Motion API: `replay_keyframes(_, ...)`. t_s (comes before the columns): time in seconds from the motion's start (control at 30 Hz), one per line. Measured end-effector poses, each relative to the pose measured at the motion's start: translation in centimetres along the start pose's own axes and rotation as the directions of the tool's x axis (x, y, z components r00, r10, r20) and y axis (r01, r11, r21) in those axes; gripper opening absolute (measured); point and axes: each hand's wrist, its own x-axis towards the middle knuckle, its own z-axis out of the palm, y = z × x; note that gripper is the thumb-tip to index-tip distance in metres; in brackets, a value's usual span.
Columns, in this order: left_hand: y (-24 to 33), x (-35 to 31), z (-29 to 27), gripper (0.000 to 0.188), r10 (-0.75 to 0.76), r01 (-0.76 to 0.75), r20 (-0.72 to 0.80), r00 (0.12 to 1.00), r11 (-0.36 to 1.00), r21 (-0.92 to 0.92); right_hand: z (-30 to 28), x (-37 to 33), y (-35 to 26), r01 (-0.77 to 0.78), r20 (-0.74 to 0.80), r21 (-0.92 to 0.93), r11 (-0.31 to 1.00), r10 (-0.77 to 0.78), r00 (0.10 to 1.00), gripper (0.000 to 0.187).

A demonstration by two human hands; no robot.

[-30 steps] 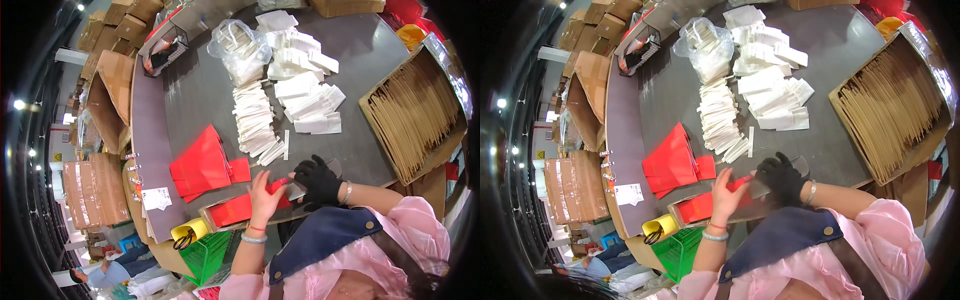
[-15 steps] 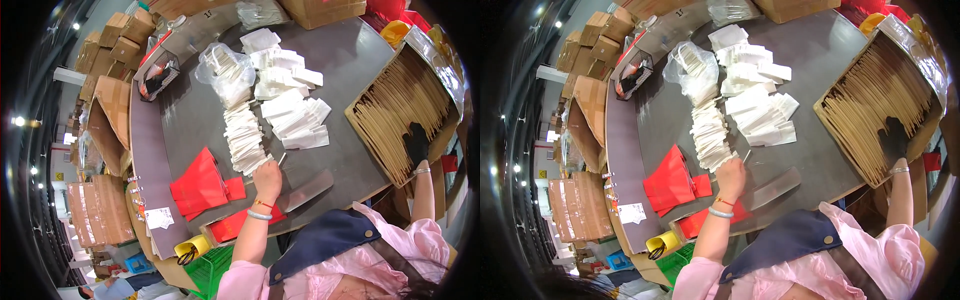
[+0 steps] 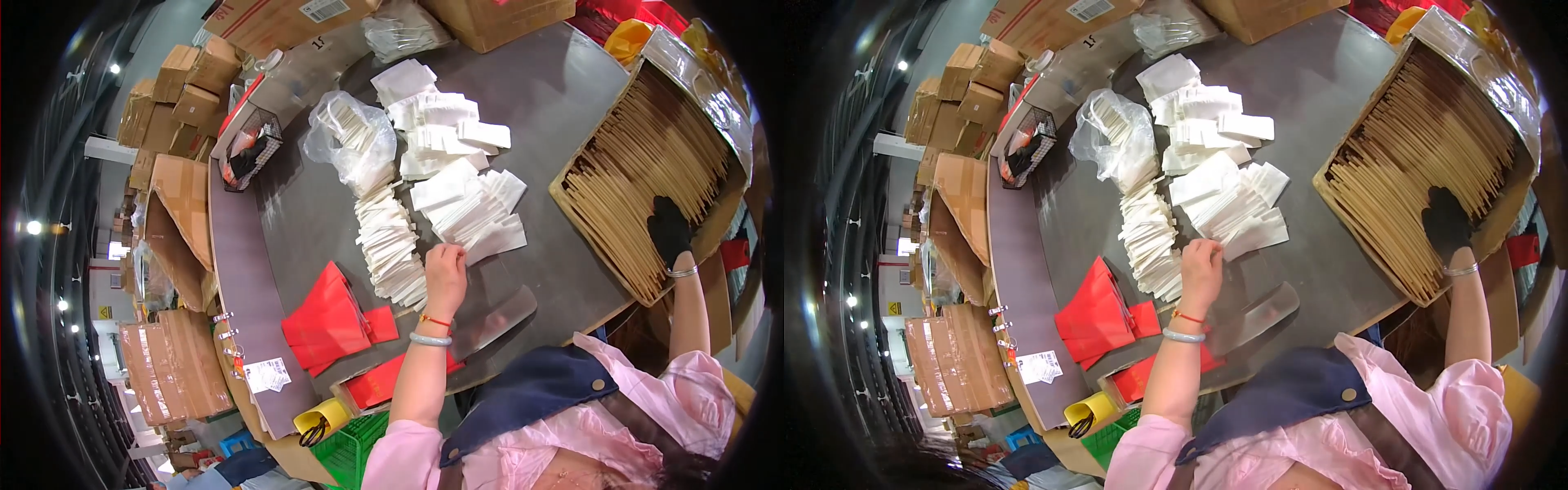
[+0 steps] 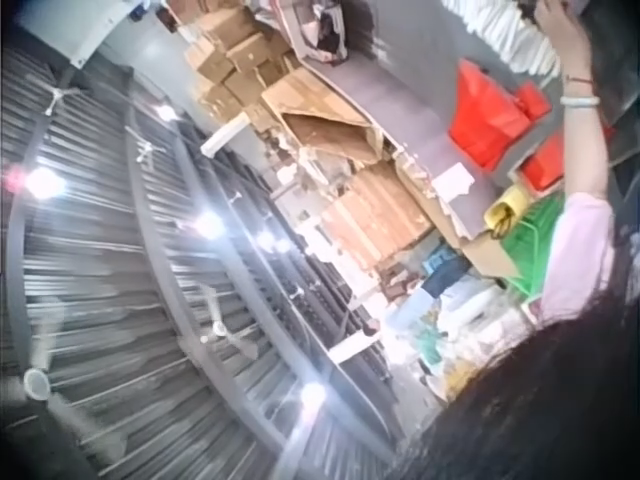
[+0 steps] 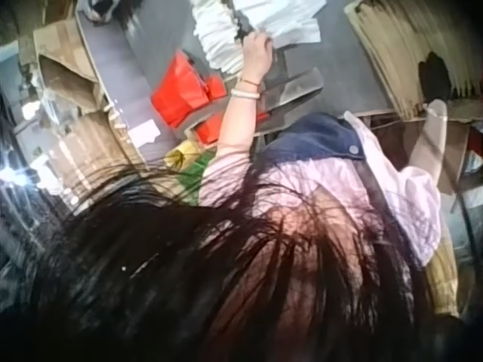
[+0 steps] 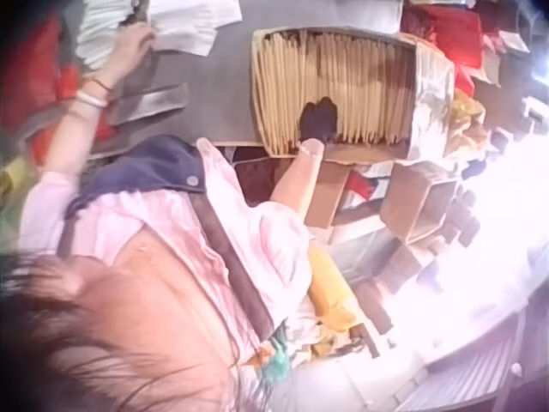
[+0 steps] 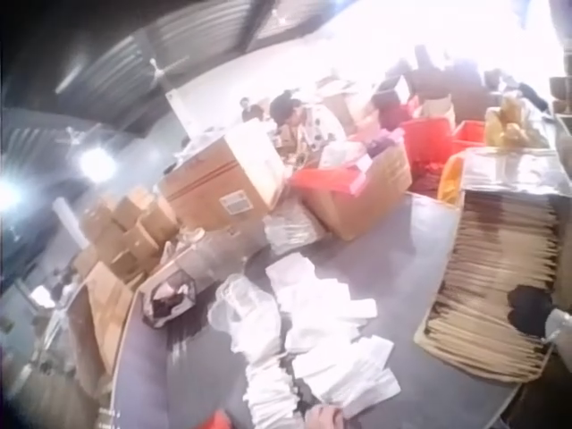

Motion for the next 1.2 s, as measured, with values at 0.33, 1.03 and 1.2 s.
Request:
replay_keyframes(0.33,3.1,-5.5,-5.7,0.009,-0.461,0.664,0.480,0.747,0.560,-0.496,0.0,-1.1,1.3,-0.021,0.056,-0.184,0.983,0.031,0.998,0.024)
replay_keyframes(1.03,5.6,-7.7,-3.8,0.008,-0.079,0.087,0.122,0.989,0.994,-0.059,3.3,-7.0,-16.2,0.068,0.082,0.789,0.611,-0.215,0.973,0.012)
replay_keyframes(1.2,6.0,-7.5,-6.9,0.007,0.091,-0.155,0.514,0.853,0.984,0.083,8.4,-8.6,-14.5,0.136,0.071,0.779,0.612,-0.301,0.951,0.014)
